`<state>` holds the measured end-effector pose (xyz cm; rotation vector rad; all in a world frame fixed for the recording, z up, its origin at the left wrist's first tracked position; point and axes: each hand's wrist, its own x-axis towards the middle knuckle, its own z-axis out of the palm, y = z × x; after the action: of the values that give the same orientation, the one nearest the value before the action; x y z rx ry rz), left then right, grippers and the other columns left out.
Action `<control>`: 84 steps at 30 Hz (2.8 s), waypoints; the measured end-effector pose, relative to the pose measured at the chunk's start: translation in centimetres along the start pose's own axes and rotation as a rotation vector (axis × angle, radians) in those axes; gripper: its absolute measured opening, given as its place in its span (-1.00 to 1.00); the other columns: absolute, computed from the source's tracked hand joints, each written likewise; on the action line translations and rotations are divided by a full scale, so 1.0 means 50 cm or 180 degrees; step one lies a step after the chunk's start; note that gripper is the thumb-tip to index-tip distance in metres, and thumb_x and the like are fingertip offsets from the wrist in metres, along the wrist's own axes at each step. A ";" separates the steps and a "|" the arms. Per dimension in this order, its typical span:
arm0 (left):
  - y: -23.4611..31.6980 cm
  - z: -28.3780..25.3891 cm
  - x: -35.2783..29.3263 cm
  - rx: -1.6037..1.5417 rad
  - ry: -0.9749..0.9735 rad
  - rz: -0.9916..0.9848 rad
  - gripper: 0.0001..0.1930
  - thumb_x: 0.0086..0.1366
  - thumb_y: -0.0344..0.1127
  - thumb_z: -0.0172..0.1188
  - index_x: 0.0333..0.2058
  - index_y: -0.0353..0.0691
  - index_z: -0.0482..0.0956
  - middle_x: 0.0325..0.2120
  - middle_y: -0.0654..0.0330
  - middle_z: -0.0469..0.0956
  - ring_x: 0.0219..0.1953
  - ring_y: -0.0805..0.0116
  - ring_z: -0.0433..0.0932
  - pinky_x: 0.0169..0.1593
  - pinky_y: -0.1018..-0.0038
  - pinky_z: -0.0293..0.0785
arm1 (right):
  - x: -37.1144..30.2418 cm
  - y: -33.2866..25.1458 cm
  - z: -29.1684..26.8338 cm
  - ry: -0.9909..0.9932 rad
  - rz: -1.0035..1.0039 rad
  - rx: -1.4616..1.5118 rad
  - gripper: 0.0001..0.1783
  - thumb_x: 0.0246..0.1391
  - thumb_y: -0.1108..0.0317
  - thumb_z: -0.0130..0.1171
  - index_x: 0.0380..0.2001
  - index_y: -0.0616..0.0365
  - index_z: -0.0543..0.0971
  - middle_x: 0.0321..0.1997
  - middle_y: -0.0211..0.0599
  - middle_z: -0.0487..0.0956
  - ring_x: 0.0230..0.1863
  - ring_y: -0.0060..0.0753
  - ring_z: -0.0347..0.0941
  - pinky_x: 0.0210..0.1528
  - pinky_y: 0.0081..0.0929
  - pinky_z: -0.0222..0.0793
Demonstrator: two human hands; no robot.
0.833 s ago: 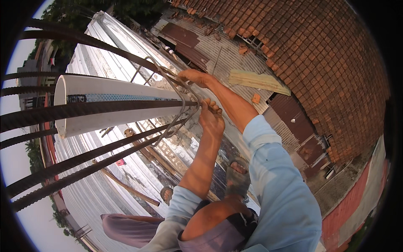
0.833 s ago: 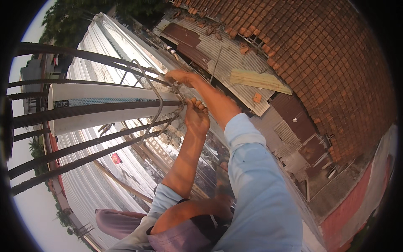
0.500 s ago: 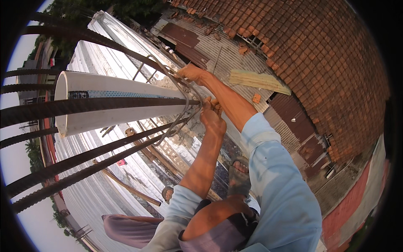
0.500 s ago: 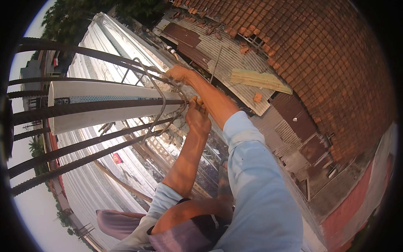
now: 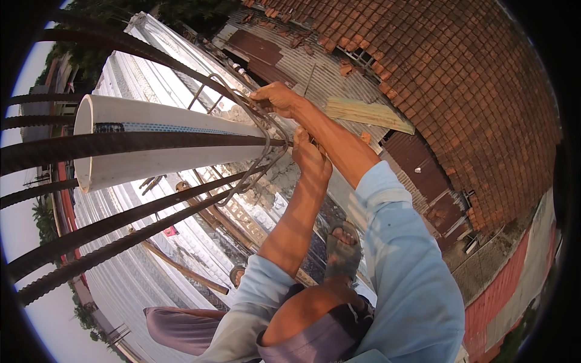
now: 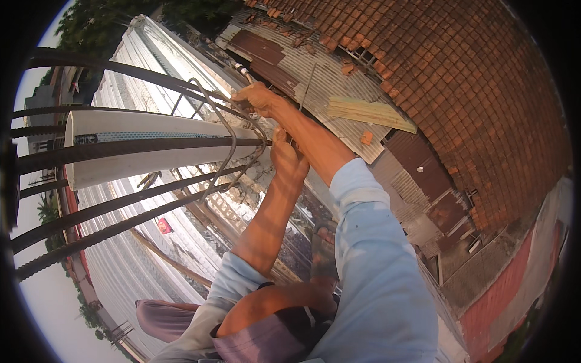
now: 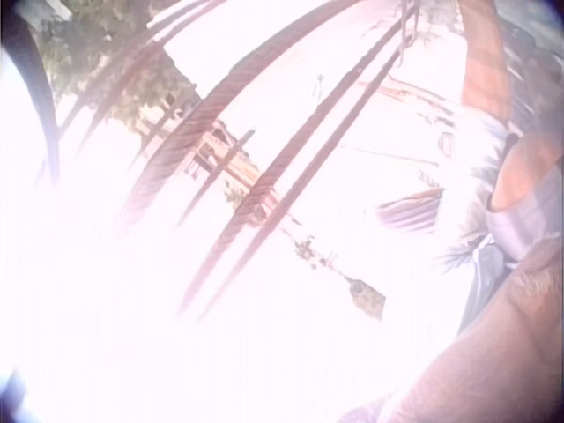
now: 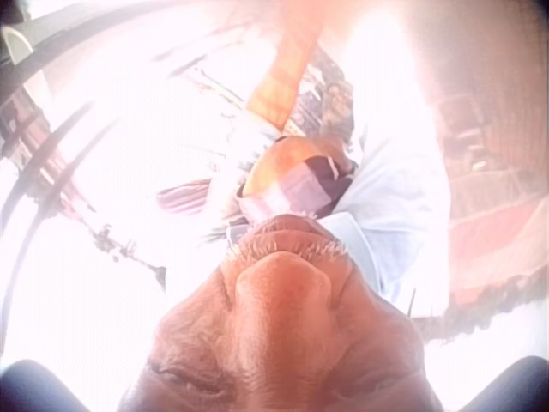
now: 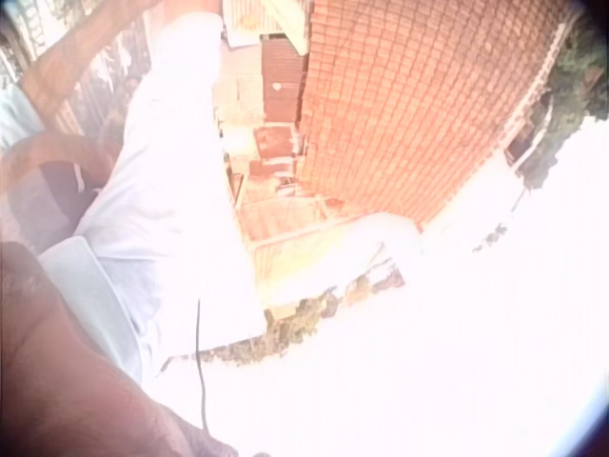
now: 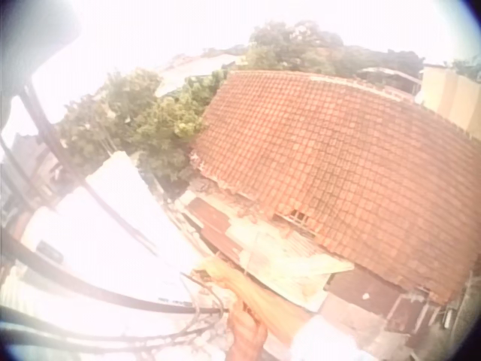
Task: The person works on a corrugated metal roof, using pliers and a hammer to adjust and secure metal supports and fasteners. They repeatedly reposition their hands and tools to tighten connections and align components along the roof structure.
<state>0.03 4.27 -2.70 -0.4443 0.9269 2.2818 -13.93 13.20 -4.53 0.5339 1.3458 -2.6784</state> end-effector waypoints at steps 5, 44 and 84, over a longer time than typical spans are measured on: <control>-0.016 0.009 0.040 0.0637 0.1034 0.0298 -0.63 0.46 -0.15 -0.05 0.09 -0.26 0.36 -0.13 0.12 0.45 -0.13 0.28 0.51 0.01 0.31 0.50 | -0.005 -0.035 0.021 0.0099 -0.0357 -0.1069 -0.76 0.21 0.31 0.25 -0.36 0.33 0.67 -0.48 -0.30 0.63 -0.53 -0.57 0.44 -0.48 -0.53 0.40; 0.076 -0.057 0.317 0.3712 -0.0657 0.2471 -0.47 0.38 -0.28 0.21 0.25 -0.04 0.22 0.12 0.26 0.35 0.12 0.45 0.39 0.15 0.41 0.39 | -0.036 -0.104 0.086 0.1102 -0.1179 -0.3364 -0.69 -0.08 0.28 0.22 -0.41 0.38 0.67 -0.42 0.31 0.59 -0.26 0.16 0.63 -0.19 -0.07 0.50; -0.001 -0.104 0.153 0.1352 -0.0923 0.0739 -0.77 0.47 -0.15 0.04 -0.08 -0.17 0.44 -0.20 0.17 0.53 -0.18 0.36 0.55 -0.14 0.34 0.53 | 0.106 -0.032 0.069 0.1655 -0.0449 -0.1132 -0.80 0.03 0.50 0.34 -0.49 0.50 0.62 -0.58 0.01 0.63 -0.61 -0.24 0.62 -0.61 -0.34 0.52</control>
<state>-5.27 3.83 -10.29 0.1818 1.3177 2.1838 -20.19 11.82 -3.28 1.1782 2.0006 -2.3958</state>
